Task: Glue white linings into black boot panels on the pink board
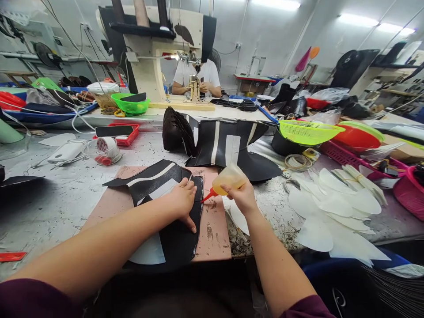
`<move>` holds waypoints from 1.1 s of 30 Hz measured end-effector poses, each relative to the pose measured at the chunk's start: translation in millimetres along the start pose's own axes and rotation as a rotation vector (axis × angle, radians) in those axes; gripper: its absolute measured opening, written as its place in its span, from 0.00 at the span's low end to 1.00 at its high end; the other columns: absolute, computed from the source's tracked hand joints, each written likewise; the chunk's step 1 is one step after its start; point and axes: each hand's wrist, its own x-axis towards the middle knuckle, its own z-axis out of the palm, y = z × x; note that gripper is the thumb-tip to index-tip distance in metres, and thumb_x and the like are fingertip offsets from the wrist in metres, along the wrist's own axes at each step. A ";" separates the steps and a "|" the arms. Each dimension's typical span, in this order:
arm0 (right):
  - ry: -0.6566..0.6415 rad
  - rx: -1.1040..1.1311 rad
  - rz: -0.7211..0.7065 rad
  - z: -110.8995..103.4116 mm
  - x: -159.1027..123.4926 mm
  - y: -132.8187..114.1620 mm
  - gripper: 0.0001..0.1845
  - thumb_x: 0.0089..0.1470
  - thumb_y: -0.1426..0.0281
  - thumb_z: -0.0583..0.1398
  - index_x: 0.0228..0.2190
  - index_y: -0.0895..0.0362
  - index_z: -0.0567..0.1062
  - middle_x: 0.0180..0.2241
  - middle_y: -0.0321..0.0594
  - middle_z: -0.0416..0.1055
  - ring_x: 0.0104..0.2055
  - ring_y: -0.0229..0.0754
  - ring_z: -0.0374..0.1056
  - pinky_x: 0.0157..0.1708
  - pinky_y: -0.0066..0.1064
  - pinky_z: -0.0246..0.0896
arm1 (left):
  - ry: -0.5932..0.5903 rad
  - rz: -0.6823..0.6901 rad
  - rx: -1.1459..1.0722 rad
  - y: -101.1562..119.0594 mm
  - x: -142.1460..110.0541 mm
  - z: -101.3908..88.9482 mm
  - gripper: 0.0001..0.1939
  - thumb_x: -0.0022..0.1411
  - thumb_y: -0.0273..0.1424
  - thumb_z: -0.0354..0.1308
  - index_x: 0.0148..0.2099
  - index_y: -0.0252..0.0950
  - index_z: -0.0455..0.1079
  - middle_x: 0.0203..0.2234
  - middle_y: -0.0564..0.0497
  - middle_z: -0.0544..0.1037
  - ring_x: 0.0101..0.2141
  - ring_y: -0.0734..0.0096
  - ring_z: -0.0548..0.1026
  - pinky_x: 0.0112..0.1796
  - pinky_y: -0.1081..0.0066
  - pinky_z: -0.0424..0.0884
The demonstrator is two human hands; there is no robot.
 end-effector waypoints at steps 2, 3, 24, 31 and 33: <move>-0.004 0.006 -0.014 -1.1 -5.2 -0.2 0.29 0.23 0.55 0.70 0.27 0.60 0.72 0.23 0.39 0.70 0.21 0.38 0.63 0.13 0.28 0.57 | -0.012 -0.015 -0.005 0.4 1.1 0.6 0.56 0.33 0.64 0.57 0.56 0.26 0.62 0.53 0.32 0.64 0.53 0.44 0.55 0.55 0.56 0.41; 0.008 0.013 -0.031 -1.6 -7.1 0.1 0.29 0.24 0.55 0.70 0.28 0.60 0.72 0.23 0.39 0.70 0.22 0.39 0.64 0.14 0.28 0.58 | -0.010 -0.022 -0.010 0.7 1.8 1.0 0.57 0.32 0.64 0.57 0.56 0.27 0.62 0.53 0.33 0.64 0.53 0.44 0.55 0.55 0.56 0.41; -0.062 0.002 0.063 -25.0 -78.1 22.8 0.21 0.31 0.58 0.70 0.26 0.58 0.74 0.21 0.40 0.71 0.21 0.42 0.67 0.12 0.29 0.63 | -0.042 -0.006 0.040 1.7 4.7 0.8 0.57 0.27 0.64 0.58 0.56 0.33 0.63 0.53 0.38 0.65 0.53 0.45 0.54 0.55 0.58 0.40; -0.047 0.021 0.050 -31.2 -93.2 27.8 0.21 0.30 0.59 0.70 0.26 0.57 0.74 0.23 0.39 0.72 0.23 0.42 0.67 0.18 0.31 0.66 | -0.086 0.030 0.138 1.9 3.1 -4.2 0.57 0.32 0.62 0.58 0.57 0.26 0.61 0.56 0.35 0.60 0.51 0.45 0.54 0.54 0.58 0.45; -0.061 0.034 0.060 -27.6 -103.0 22.8 0.20 0.30 0.59 0.71 0.26 0.56 0.75 0.23 0.38 0.72 0.25 0.42 0.68 0.22 0.31 0.67 | -0.104 0.032 0.175 2.8 1.4 -6.7 0.55 0.35 0.62 0.57 0.57 0.26 0.61 0.57 0.36 0.59 0.52 0.46 0.53 0.54 0.58 0.45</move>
